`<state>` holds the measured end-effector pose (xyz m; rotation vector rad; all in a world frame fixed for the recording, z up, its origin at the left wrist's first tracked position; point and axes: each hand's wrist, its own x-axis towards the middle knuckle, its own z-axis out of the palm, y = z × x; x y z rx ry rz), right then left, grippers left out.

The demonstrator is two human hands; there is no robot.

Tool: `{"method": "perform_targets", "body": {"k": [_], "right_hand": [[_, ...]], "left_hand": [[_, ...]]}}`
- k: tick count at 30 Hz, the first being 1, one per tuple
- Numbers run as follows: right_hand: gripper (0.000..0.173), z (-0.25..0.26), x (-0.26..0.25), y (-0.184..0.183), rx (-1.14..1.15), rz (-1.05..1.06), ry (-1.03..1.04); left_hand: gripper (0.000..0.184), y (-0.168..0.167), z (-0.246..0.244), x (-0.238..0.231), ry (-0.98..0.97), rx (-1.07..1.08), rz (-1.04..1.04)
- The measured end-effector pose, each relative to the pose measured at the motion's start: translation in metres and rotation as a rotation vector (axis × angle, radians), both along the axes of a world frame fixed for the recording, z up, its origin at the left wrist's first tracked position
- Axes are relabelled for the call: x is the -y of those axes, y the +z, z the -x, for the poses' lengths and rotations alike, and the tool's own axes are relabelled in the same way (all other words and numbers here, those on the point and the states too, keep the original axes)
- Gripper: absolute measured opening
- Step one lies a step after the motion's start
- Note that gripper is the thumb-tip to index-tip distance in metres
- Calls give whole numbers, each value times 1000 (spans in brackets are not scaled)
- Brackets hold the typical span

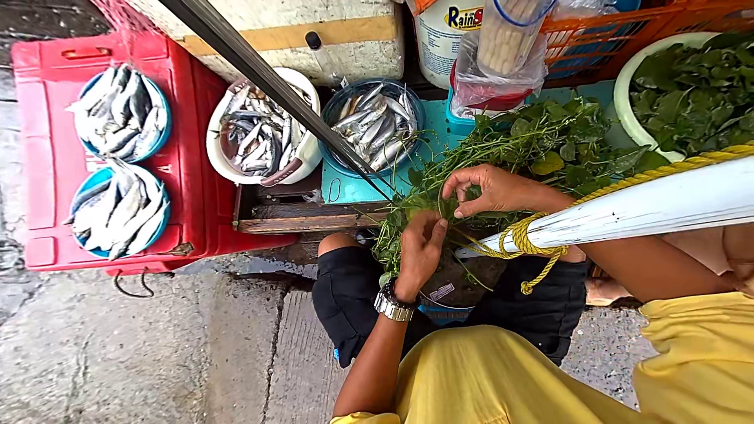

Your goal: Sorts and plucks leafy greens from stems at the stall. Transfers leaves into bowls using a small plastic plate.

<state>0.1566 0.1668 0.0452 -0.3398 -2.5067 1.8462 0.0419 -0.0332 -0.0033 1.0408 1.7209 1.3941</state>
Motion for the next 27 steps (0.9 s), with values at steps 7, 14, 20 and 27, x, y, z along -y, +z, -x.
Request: {"method": "perform_targets", "body": {"k": [7, 14, 20, 27], "right_hand": [[21, 4, 5, 5, 80, 80, -43], [1, 3, 5, 3, -71, 76, -113], [1, 2, 5, 0, -131, 43, -178], [6, -2, 1, 4, -107, -40, -24]], "left_hand": [[13, 2, 4, 0, -23, 80, -55], [12, -2, 5, 1, 12, 111, -72], [11, -1, 7, -1, 57, 58, -65], [11, 1, 5, -1, 112, 41, -79]]}}
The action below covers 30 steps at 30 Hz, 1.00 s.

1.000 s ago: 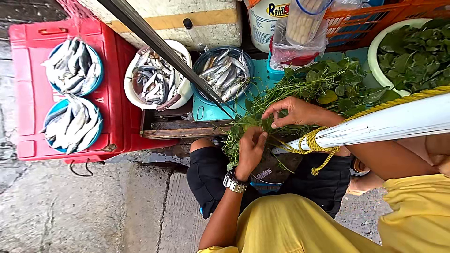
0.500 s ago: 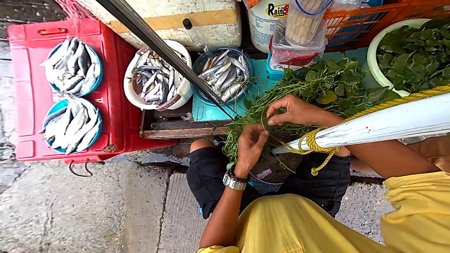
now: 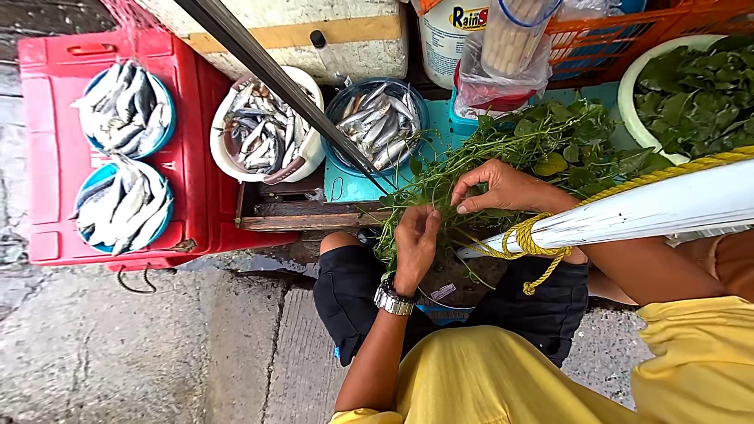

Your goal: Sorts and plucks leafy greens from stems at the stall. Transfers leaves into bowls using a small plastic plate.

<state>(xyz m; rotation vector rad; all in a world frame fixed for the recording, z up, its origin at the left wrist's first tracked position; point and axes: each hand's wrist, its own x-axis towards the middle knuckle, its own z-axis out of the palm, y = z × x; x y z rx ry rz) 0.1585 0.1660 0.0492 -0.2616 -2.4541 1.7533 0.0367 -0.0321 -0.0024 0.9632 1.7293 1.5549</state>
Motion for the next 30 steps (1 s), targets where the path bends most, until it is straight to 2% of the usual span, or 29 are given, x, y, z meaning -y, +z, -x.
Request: {"method": "perform_targets", "body": {"k": [6, 15, 20, 24, 26, 28, 30], "right_hand": [[14, 1, -1, 0, -144, 44, -234], [15, 6, 5, -3, -114, -365, 43], [8, 6, 4, 1, -11, -394, 87], [10, 6, 3, 4, 56, -422, 97], [10, 6, 3, 3, 12, -362, 63], [8, 5, 3, 3, -42, -178, -31], [6, 2, 0, 3, -116, 0, -151]], "left_hand": [[11, -5, 1, 0, -4, -220, -32], [12, 5, -8, -10, -24, -401, -11], [11, 11, -3, -12, -69, -384, 33], [11, 21, 4, -12, -112, -413, 59], [11, 25, 6, -13, -139, -439, 70], [11, 27, 10, -11, -156, -442, 70], [13, 29, 17, -5, -158, -357, 94]]}}
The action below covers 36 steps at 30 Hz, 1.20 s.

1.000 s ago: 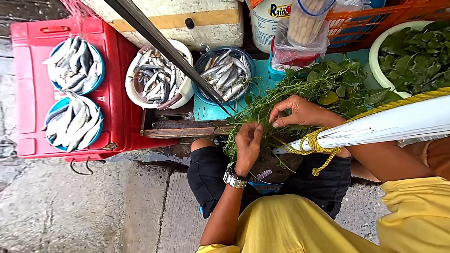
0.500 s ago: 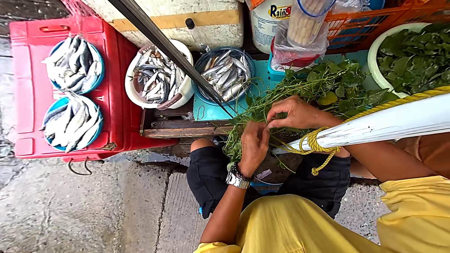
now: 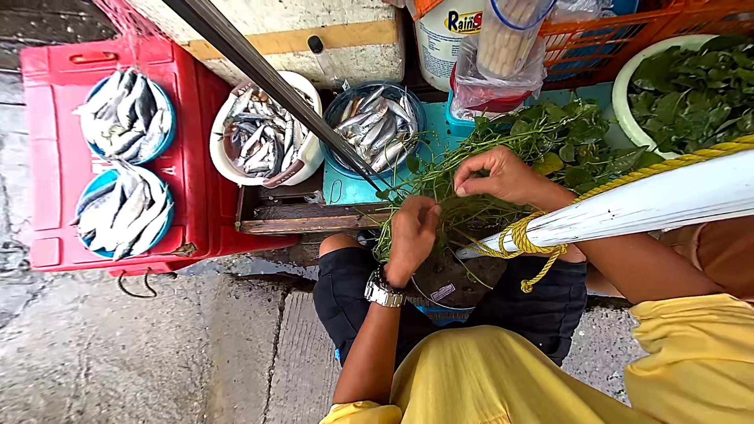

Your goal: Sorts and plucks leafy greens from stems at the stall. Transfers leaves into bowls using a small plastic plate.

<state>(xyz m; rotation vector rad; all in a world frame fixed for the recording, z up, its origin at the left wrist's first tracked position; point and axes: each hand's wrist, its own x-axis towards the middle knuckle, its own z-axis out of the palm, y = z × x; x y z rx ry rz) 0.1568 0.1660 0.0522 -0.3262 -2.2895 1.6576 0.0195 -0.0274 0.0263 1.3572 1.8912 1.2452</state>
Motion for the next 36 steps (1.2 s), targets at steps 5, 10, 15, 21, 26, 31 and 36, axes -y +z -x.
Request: {"method": "perform_targets", "body": {"k": [5, 10, 15, 21, 26, 31, 36], "right_hand": [[5, -6, -5, 3, -55, 313, -115], [7, -8, -11, 1, -37, 422, -77], [8, -11, -9, 6, 5, 478, -80], [9, -11, -4, 7, 85, 210, -75], [2, -11, -6, 3, 61, 141, -14], [4, -7, -3, 5, 119, 41, 117], [4, -5, 1, 7, 188, 68, 155]], "left_hand": [[11, 1, 21, 16, 46, 498, -38], [16, 4, 33, 11, 101, 705, -79], [21, 8, 34, 7, 146, 789, -70], [20, 11, 32, 2, 131, 965, -116], [19, 6, 34, 0, 88, 1173, -127], [23, 4, 33, -7, -4, 1606, -232], [25, -4, 29, -12, -93, 1803, -323]]}}
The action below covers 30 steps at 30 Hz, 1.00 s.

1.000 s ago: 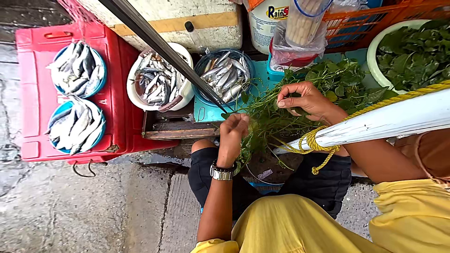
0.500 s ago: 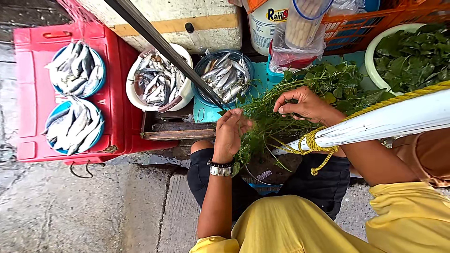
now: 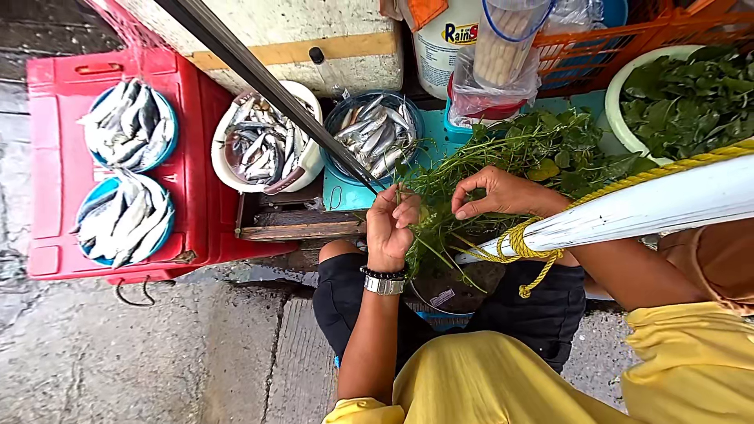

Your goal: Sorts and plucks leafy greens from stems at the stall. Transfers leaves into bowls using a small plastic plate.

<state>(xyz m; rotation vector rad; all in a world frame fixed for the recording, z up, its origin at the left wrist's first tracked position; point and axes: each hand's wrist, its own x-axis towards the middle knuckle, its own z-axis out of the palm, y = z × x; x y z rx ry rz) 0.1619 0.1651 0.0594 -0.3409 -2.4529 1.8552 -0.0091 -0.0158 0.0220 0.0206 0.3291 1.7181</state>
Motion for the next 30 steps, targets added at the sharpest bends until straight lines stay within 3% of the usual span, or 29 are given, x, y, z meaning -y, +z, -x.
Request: {"method": "perform_targets", "body": {"k": [3, 5, 7, 9, 12, 14, 17, 19, 23, 26, 30], "right_hand": [[4, -6, -9, 1, -90, 2, -119], [4, -16, -18, 8, -207, 61, -308], [4, -31, -30, 17, -317, 161, -455], [5, -49, -41, 20, -412, 205, -538], [11, -69, -27, 38, -406, 227, -737], [19, -72, -11, 56, -314, 223, -918], [21, -102, -22, 35, -380, 250, -866], [12, -120, -24, 6, -486, 316, -939], [11, -138, -1, -13, -636, 401, -1053], [11, -147, 8, -9, -621, 431, -1157], [9, -162, 6, -18, -583, 443, -1148]], "left_hand": [[27, 3, -3, 3, -49, -148, 24], [26, 8, -4, 2, -49, -417, 165], [20, 5, -6, 7, -17, -766, 288], [12, -1, -6, 17, 14, -1253, 371], [35, 7, -10, 31, -1, -2007, 438], [45, 27, -22, 34, 25, -2230, 404], [41, 52, -34, 17, 221, -2281, 247], [42, 58, -35, -9, 214, -2219, 162], [89, 54, -48, -63, 42, -1919, 88], [97, 45, -60, -91, 8, -2075, 33], [100, 30, -57, -114, -345, -2303, 162]]}}
